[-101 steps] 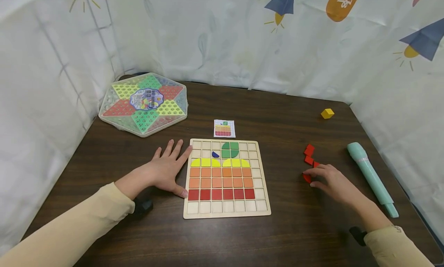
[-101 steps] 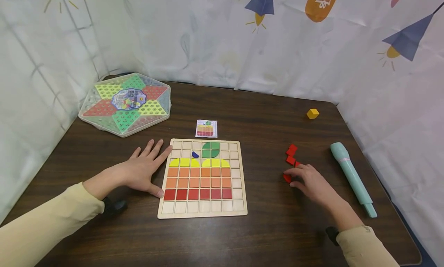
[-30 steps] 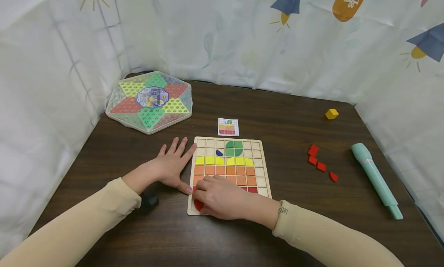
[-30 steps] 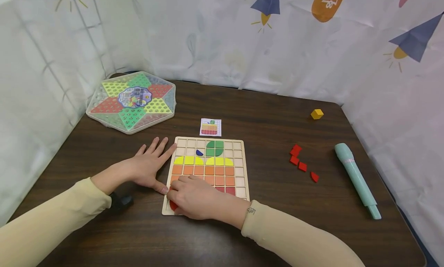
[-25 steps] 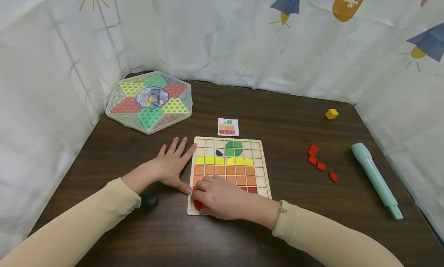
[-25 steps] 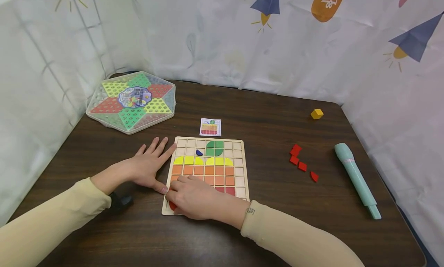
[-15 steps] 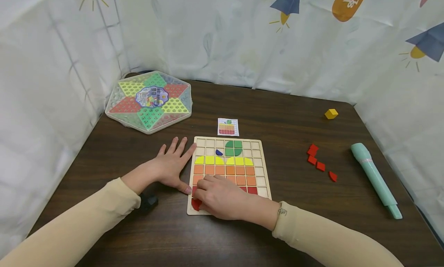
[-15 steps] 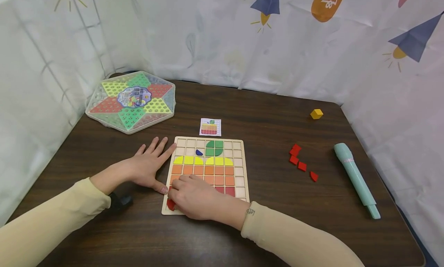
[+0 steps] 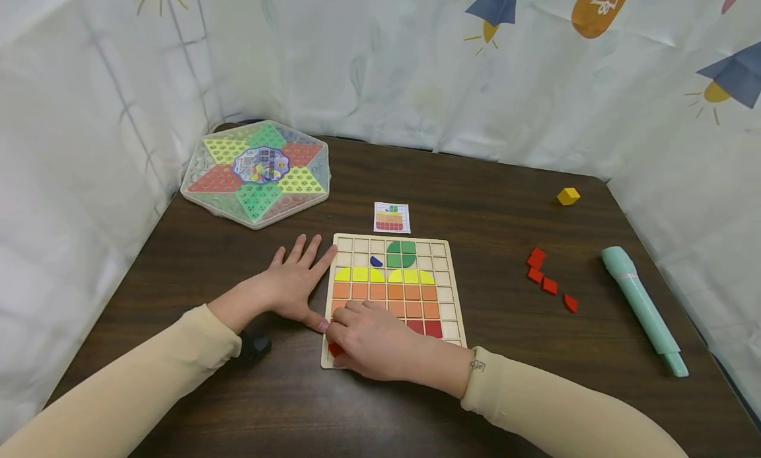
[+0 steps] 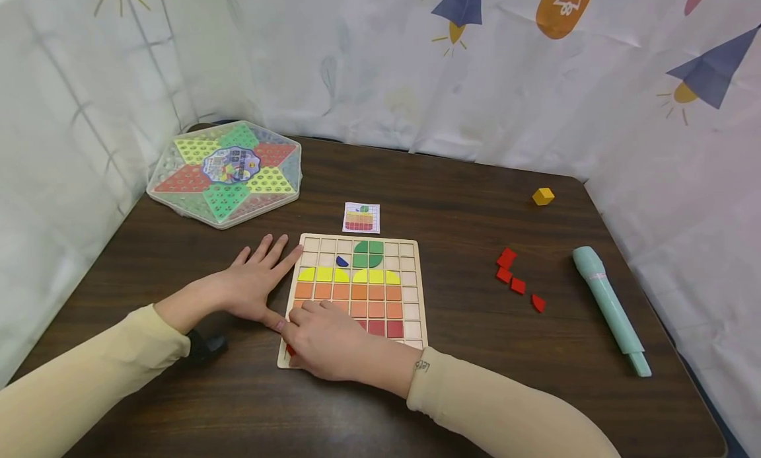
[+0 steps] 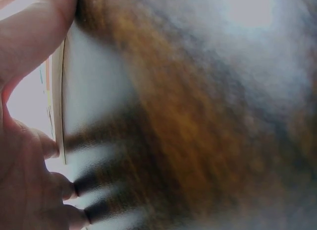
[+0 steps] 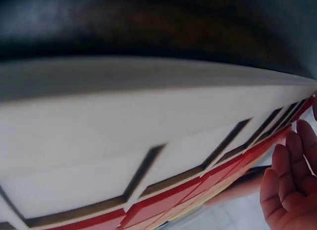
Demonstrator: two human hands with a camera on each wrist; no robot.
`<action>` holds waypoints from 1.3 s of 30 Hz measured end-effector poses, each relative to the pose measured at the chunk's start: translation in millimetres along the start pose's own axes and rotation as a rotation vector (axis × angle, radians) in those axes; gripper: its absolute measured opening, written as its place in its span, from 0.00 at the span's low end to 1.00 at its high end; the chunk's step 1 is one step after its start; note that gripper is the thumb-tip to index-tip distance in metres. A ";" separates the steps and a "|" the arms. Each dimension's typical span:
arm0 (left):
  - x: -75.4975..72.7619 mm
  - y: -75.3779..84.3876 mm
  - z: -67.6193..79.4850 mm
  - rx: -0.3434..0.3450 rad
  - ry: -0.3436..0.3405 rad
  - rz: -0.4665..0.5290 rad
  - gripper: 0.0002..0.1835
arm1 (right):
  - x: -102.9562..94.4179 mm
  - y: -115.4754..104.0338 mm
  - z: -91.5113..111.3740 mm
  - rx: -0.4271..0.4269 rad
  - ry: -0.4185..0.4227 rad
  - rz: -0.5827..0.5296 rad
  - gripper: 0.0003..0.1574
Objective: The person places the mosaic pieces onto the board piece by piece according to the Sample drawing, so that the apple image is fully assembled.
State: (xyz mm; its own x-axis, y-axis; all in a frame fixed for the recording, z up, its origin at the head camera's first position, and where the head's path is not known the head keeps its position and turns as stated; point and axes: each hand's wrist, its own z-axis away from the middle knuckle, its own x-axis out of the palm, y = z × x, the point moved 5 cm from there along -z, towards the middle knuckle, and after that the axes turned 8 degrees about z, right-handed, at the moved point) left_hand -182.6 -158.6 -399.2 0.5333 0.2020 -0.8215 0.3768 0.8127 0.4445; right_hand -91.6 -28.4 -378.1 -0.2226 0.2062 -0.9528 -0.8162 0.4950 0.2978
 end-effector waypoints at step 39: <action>0.9 -0.1 -3.3 0.019 0.018 0.002 0.75 | 64.1 211.0 255.4 0.736 0.066 -0.376 0.29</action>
State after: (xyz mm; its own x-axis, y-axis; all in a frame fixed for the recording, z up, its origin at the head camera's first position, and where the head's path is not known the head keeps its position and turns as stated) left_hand -184.7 -156.6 -401.1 0.5209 0.2137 -0.8265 0.3896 0.8019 0.4529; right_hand -142.0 304.9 -361.5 -0.0539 -0.1217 -0.9911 -0.2897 0.9518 -0.1011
